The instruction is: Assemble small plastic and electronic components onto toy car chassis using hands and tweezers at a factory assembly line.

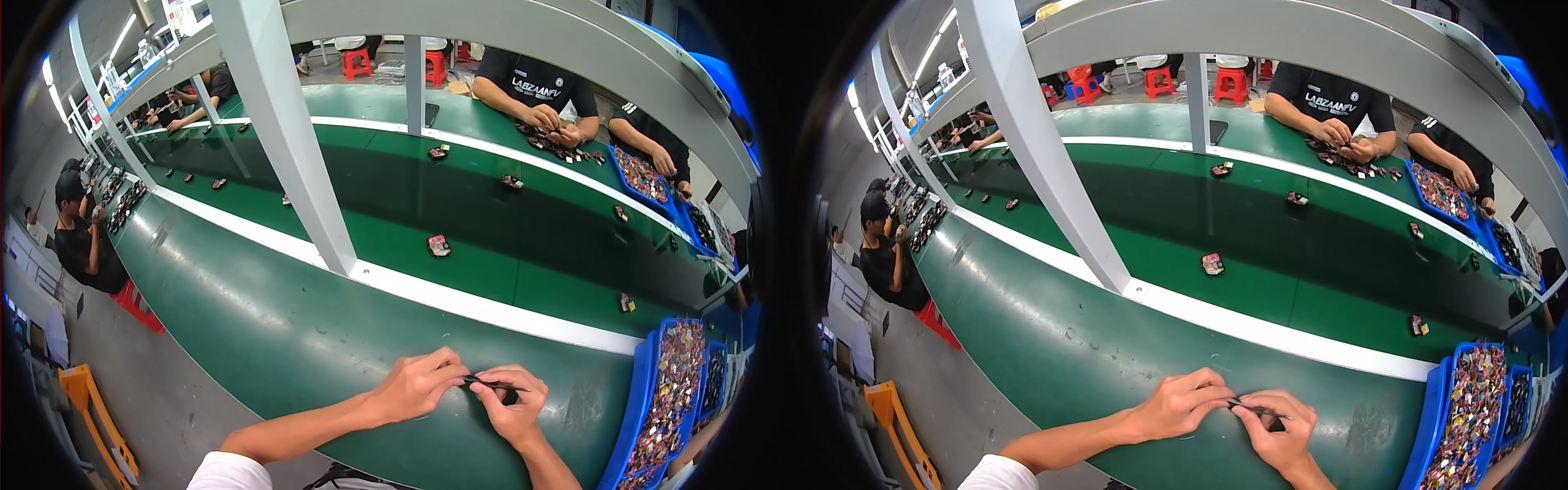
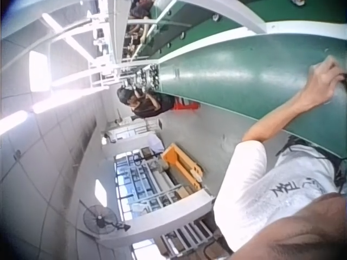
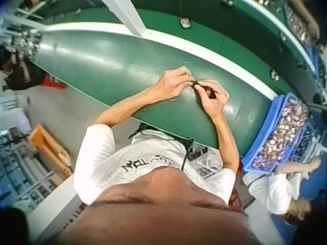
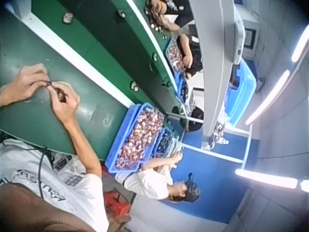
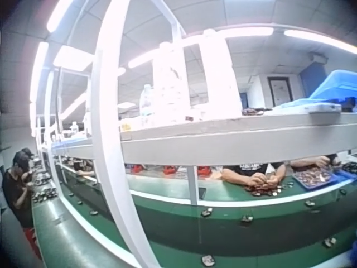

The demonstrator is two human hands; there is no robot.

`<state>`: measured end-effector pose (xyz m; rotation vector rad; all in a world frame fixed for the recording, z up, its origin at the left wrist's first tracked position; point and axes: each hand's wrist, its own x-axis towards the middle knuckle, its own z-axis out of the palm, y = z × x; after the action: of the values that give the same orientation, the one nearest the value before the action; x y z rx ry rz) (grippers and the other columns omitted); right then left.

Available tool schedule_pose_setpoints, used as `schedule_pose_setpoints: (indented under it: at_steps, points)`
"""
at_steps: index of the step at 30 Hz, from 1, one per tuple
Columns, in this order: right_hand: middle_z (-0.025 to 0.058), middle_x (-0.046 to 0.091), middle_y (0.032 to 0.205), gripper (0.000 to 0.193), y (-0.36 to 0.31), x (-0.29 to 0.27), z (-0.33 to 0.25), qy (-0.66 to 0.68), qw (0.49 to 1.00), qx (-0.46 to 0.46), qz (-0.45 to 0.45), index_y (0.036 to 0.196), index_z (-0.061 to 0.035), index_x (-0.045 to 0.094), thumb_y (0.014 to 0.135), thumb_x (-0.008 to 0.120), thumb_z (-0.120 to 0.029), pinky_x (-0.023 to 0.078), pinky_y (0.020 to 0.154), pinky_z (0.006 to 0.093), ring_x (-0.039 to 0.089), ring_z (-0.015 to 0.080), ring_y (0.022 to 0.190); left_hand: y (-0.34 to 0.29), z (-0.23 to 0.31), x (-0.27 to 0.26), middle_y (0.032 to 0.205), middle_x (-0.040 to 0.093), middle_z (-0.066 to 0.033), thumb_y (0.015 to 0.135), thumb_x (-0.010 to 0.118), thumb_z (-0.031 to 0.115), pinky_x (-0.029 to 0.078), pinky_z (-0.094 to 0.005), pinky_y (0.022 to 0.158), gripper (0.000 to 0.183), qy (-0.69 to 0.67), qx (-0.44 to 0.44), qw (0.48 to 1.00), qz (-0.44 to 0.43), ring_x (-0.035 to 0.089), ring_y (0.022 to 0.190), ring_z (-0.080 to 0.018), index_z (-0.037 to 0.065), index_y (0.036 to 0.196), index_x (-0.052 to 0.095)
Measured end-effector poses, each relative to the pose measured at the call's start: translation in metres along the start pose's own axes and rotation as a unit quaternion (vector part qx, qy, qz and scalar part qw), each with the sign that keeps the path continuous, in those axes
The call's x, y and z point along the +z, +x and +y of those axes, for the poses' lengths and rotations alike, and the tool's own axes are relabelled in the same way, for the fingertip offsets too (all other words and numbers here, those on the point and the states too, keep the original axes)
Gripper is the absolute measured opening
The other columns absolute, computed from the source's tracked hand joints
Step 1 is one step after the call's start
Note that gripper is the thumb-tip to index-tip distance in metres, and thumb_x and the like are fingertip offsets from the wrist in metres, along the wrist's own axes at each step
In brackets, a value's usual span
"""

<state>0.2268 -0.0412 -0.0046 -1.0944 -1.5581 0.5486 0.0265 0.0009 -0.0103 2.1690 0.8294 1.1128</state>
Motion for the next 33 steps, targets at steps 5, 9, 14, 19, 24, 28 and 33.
schedule_pose_setpoints:
  at_steps: [5,9,14,19,24,28,33]
  points:
    - [0.0098,0.075,0.085,0.017,-0.0002,0.0009,-0.0002,-0.008,1.0,-0.012,-0.004,0.086,-0.0017,0.074,0.074,0.086,0.002,0.037,0.045,0.0201,0.051,0.0038,0.048,0.0015,0.0035,-0.0029,0.091,0.063,-0.0096,0.082,0.073,-0.004,0.053,-0.0373,0.058,0.016,0.018,0.02,1.0,-0.009,0.068,0.071,-0.0284,0.0,0.098,0.07]
    - [0.0098,0.075,0.085,0.017,0.0,0.0004,-0.0009,-0.019,1.0,-0.014,-0.007,0.086,-0.0021,0.074,0.074,0.086,0.002,0.036,0.045,0.0201,0.051,0.0041,0.047,-0.0006,-0.001,0.0004,0.092,0.067,-0.0068,0.081,0.074,-0.003,0.055,-0.0341,0.056,0.016,0.03,0.018,0.999,-0.005,0.068,0.068,-0.0247,0.003,0.097,0.073]
    - [0.0088,0.076,0.086,0.018,0.0009,-0.0002,0.001,-0.02,1.0,-0.02,-0.007,0.087,-0.0029,0.075,0.074,0.085,0.001,0.037,0.042,0.0206,0.048,0.0039,0.044,0.0003,-0.0001,0.0006,0.092,0.066,-0.0069,0.081,0.074,-0.004,0.055,-0.0341,0.055,0.017,0.03,0.022,0.999,-0.002,0.068,0.068,-0.0245,0.003,0.096,0.073]
    - [0.0087,0.076,0.086,0.017,0.0013,0.0004,0.0006,-0.014,1.0,-0.017,-0.007,0.088,-0.0028,0.075,0.074,0.085,0.002,0.038,0.042,0.0206,0.048,0.0039,0.044,0.0001,-0.0001,0.0,0.091,0.067,-0.0069,0.08,0.075,-0.004,0.054,-0.0339,0.055,0.017,0.043,0.032,0.999,-0.003,0.068,0.067,-0.0242,0.002,0.096,0.073]
    - [0.0088,0.076,0.087,0.018,0.0004,-0.0008,0.0027,-0.015,1.0,-0.017,-0.006,0.089,-0.0029,0.075,0.075,0.085,0.002,0.037,0.042,0.0205,0.048,0.0039,0.044,0.0003,0.0007,0.0013,0.091,0.066,-0.0072,0.08,0.075,-0.004,0.054,-0.0338,0.054,0.017,0.045,0.033,0.998,-0.001,0.068,0.067,-0.0242,0.002,0.096,0.073]
    - [0.0089,0.076,0.087,0.018,0.0006,-0.0011,0.0026,-0.013,1.0,-0.016,-0.008,0.089,-0.0029,0.075,0.075,0.085,0.001,0.037,0.042,0.0206,0.048,0.0038,0.044,0.0009,0.0005,0.0014,0.09,0.066,-0.0075,0.079,0.075,-0.004,0.054,-0.034,0.054,0.018,0.05,0.037,0.998,-0.002,0.068,0.066,-0.0243,0.001,0.097,0.073]
    - [0.0087,0.076,0.088,0.019,0.0015,-0.0002,0.0005,-0.019,1.0,-0.016,-0.016,0.09,-0.0031,0.075,0.075,0.085,0.001,0.037,0.042,0.0207,0.049,0.0039,0.044,-0.0004,0.0009,-0.0003,0.091,0.065,-0.0074,0.079,0.076,-0.003,0.053,-0.0339,0.053,0.02,0.061,0.044,0.997,0.004,0.067,0.066,-0.0238,0.002,0.098,0.073]
